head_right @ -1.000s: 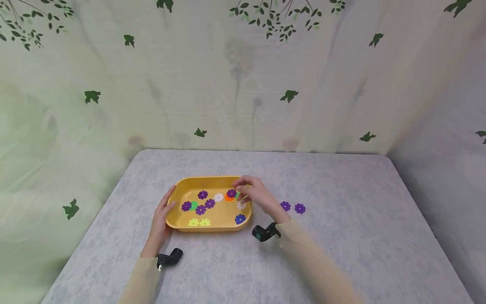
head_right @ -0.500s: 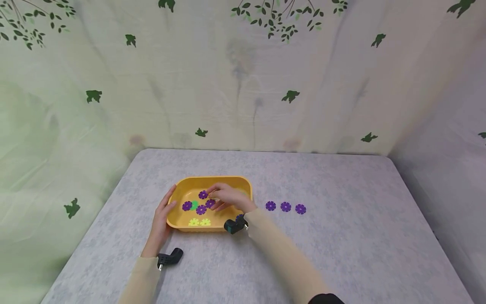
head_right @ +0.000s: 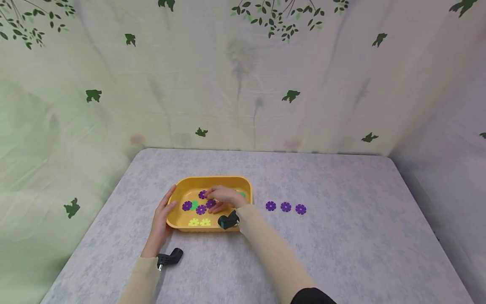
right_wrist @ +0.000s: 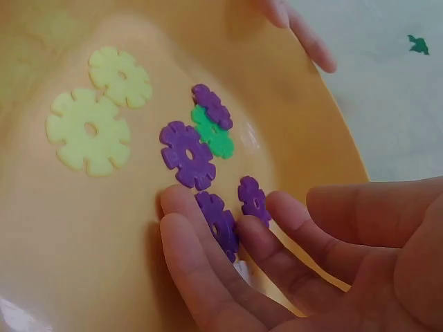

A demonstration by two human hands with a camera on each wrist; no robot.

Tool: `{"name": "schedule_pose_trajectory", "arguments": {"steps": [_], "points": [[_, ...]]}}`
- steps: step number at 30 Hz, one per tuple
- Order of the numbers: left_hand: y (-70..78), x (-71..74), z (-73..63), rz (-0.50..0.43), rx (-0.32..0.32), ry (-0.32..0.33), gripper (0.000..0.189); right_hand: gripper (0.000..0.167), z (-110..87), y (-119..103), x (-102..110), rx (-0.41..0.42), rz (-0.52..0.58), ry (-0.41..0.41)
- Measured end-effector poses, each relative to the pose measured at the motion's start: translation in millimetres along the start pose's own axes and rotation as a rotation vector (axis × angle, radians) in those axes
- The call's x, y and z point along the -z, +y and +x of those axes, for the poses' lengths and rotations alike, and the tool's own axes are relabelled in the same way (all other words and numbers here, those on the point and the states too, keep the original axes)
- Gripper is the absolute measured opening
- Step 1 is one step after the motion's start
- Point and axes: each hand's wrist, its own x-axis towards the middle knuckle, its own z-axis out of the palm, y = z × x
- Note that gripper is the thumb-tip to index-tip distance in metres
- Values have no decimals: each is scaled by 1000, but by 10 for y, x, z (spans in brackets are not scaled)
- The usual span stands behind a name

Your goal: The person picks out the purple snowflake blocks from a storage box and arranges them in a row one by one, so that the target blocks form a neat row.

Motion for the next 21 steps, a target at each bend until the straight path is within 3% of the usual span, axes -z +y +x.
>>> {"name": "schedule_pose_trajectory", "arguments": {"steps": [9,21], "points": [[-14,13,-1,30,3,12,48,29,43,7,-34,-9,-65,18],[-5,7,6,3,13,19,48,37,82,30,-42,-3,-137,31]]}}
